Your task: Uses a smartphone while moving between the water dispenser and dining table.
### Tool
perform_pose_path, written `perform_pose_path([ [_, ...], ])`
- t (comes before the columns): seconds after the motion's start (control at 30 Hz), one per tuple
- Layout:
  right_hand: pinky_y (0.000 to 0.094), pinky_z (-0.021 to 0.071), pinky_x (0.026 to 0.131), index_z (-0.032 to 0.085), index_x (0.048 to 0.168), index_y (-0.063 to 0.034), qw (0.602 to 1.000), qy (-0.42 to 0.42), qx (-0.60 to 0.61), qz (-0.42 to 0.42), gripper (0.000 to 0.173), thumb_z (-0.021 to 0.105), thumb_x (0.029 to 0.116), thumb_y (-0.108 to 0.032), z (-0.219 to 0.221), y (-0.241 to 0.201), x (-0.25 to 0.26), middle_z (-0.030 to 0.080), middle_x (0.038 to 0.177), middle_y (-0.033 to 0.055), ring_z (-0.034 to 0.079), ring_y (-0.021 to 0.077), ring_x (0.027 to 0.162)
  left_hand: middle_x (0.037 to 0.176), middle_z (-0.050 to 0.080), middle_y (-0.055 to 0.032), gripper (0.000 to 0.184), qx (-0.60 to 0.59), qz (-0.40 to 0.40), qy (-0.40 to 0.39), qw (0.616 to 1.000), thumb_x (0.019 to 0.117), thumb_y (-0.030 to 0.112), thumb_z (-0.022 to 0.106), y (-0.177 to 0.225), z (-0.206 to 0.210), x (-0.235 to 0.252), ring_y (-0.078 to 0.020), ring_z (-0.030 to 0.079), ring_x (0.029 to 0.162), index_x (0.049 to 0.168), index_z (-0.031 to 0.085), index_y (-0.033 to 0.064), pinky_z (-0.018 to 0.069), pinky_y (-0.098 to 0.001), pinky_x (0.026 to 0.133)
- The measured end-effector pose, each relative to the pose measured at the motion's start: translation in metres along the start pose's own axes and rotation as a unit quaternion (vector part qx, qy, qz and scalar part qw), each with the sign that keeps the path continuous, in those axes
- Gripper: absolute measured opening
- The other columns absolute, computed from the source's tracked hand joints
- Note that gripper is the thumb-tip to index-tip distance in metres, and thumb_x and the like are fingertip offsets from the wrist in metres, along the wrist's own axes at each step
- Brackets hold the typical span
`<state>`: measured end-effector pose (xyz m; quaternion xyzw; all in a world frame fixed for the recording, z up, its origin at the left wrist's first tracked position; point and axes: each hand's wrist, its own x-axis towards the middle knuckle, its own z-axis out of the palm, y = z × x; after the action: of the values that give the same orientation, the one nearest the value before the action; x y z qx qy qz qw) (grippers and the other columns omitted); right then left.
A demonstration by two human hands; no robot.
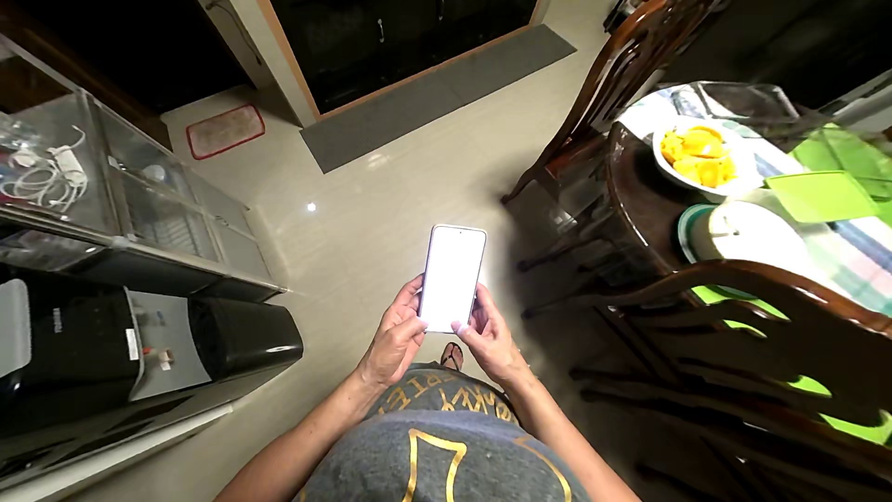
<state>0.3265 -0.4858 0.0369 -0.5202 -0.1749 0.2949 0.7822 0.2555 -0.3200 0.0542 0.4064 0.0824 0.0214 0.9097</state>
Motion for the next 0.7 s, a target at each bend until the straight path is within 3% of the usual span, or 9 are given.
perform_pose_path([
  [0.1,0.0355,0.0547,0.104,0.016,0.153,0.0089,1.0,0.015,-0.018,0.001,0.077,0.058,0.0885,0.009,0.002,-0.001,0.0,0.054,0.14,0.0214,0.063,0.0222,0.122,0.142,0.054,-0.0224,0.066,0.003,-0.003,-0.002,1.0,0.0904,-0.013,0.036,0.0,0.001,0.0,-0.0288,0.062,0.123,0.154,0.023,-0.0023,0.0515,-0.0458,0.106],
  [0.23,0.0346,0.0558,0.102,0.018,0.152,0.0094,0.999,0.044,-0.027,-0.005,0.077,0.064,0.0908,0.0,0.005,0.001,0.002,0.055,0.137,0.0213,0.064,0.0218,0.12,0.141,0.054,-0.022,0.067,0.012,-0.002,-0.007,1.0,0.0901,-0.013,0.038,-0.003,0.001,0.001,-0.0281,0.062,0.124,0.154,0.022,-0.0028,0.0515,-0.0451,0.106],
  [0.4,0.0342,0.0568,0.101,0.023,0.152,0.0087,0.997,0.066,-0.043,-0.003,0.072,0.064,0.0927,0.0,0.007,0.003,0.005,0.058,0.136,0.0209,0.065,0.0226,0.119,0.14,0.056,-0.0216,0.067,0.008,-0.001,-0.008,1.0,0.0895,-0.012,0.039,-0.005,-0.001,0.002,-0.0279,0.062,0.123,0.154,0.024,-0.0026,0.0518,-0.0449,0.105],
  [0.53,0.0324,0.054,0.104,0.015,0.156,0.0086,0.988,0.087,-0.118,-0.041,0.087,0.069,0.0925,-0.015,0.007,0.001,0.008,0.047,0.148,0.0224,0.059,0.0208,0.128,0.137,0.058,-0.0223,0.066,0.005,-0.005,0.011,1.0,0.0897,-0.009,0.04,-0.005,-0.002,0.002,-0.0285,0.063,0.121,0.153,0.026,-0.0025,0.0526,-0.0457,0.104],
  [0.6,0.0354,0.0449,0.114,0.021,0.156,0.0101,0.95,0.104,-0.265,-0.13,0.092,0.07,0.0931,-0.036,0.002,0.001,0.012,0.036,0.157,0.0265,0.046,0.024,0.142,0.136,0.058,-0.0228,0.065,-0.001,-0.01,0.018,1.0,0.0902,-0.008,0.04,-0.006,-0.003,0.001,-0.0293,0.064,0.12,0.154,0.026,-0.0024,0.053,-0.0463,0.103],
  [0.63,0.0431,0.0362,0.12,0.031,0.156,0.0058,0.913,0.114,-0.354,-0.17,0.089,0.066,0.0942,-0.049,-0.003,-0.001,0.014,0.029,0.161,0.0286,0.035,0.0303,0.149,0.136,0.058,-0.023,0.065,-0.003,-0.013,0.019,1.0,0.0904,-0.008,0.04,-0.007,-0.004,0.001,-0.0298,0.064,0.12,0.154,0.025,-0.0021,0.053,-0.0467,0.103],
  [0.7,0.065,0.0199,0.122,0.048,0.153,-0.0171,0.829,0.136,-0.494,-0.224,0.078,0.049,0.0949,-0.069,-0.01,-0.004,0.02,0.024,0.163,0.0292,0.018,0.0469,0.153,0.137,0.058,-0.0231,0.064,-0.008,-0.016,0.016,1.0,0.0909,-0.008,0.04,-0.008,-0.004,0.0,-0.0301,0.063,0.121,0.154,0.026,-0.0019,0.0524,-0.0473,0.104],
])
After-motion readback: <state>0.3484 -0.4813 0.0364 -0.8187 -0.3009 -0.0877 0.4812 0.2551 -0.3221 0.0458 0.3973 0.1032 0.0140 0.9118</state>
